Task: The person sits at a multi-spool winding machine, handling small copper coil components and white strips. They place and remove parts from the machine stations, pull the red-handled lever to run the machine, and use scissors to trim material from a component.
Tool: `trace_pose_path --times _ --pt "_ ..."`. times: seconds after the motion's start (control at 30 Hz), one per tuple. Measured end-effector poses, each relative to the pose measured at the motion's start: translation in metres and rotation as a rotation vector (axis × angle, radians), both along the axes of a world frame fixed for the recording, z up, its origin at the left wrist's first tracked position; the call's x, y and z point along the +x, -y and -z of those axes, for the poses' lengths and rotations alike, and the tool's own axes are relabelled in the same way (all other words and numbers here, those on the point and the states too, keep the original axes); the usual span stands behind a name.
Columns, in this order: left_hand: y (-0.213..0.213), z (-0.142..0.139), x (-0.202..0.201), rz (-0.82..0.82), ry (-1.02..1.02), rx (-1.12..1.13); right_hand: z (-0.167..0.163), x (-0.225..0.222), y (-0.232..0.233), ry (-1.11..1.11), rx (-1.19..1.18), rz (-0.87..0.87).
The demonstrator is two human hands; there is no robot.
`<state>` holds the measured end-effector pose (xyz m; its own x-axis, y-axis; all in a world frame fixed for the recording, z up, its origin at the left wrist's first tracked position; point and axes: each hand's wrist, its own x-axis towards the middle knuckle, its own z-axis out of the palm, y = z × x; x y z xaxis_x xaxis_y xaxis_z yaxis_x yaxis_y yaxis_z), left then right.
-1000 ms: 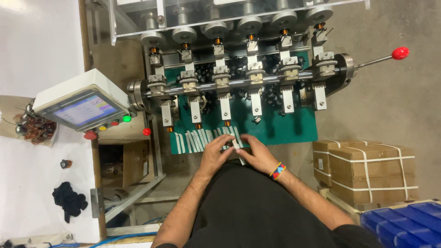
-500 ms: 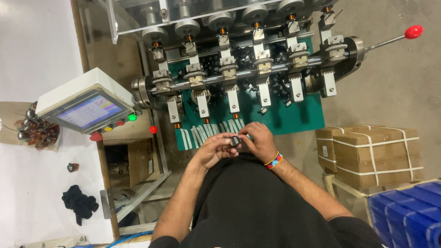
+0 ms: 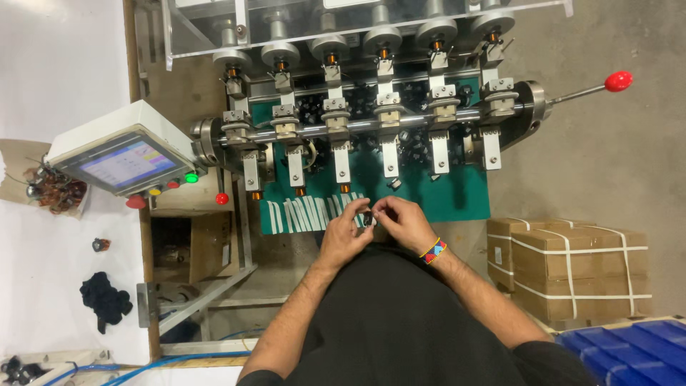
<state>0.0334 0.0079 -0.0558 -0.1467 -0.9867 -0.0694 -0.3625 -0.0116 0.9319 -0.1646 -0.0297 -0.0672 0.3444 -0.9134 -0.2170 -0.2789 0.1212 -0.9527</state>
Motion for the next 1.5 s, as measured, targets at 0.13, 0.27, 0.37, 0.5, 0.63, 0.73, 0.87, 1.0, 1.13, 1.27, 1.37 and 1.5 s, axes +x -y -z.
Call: trace_pose_path --times 0.13,0.27,0.37,0.5,0.63,0.73,0.87,1.0,1.13,1.27,1.37,1.5 --pt "0.000 0.000 -0.013 0.024 0.011 -0.057 -0.001 -0.021 0.004 0.100 0.084 -0.079" --pt "-0.001 0.000 -0.030 -0.015 0.027 -0.043 -0.010 -0.036 0.007 -0.177 -0.028 -0.090" --pt "-0.004 0.005 -0.049 -0.123 0.040 0.046 -0.027 -0.040 -0.001 -0.246 -0.338 -0.128" --pt "-0.003 0.019 -0.058 -0.228 -0.099 0.231 -0.031 -0.043 -0.012 -0.235 -0.480 -0.194" --pt "0.000 0.022 -0.048 -0.090 -0.012 0.271 0.016 -0.047 0.001 -0.439 -0.192 -0.257" --pt "0.013 0.007 -0.032 -0.386 0.156 0.053 0.058 -0.061 0.020 -0.920 -0.188 -0.294" --pt "0.055 -0.022 0.006 -0.458 0.204 -0.215 0.072 -0.075 0.029 -0.830 -0.163 -0.029" --pt "0.070 -0.039 0.035 -0.316 -0.017 -0.252 0.062 -0.052 0.027 -0.634 -0.119 0.096" --pt "0.029 -0.028 0.062 -0.425 0.073 -0.306 0.039 -0.008 0.015 -0.393 -0.174 0.060" --pt "0.014 0.020 0.073 -0.573 -0.129 0.070 0.025 0.026 0.006 -0.307 -0.190 0.005" --pt "0.038 0.057 0.065 -0.416 -0.505 0.493 0.032 0.051 0.017 -0.025 -0.124 -0.038" --pt "0.052 0.057 0.051 0.030 -0.250 0.658 0.048 0.085 0.028 0.336 0.382 0.047"
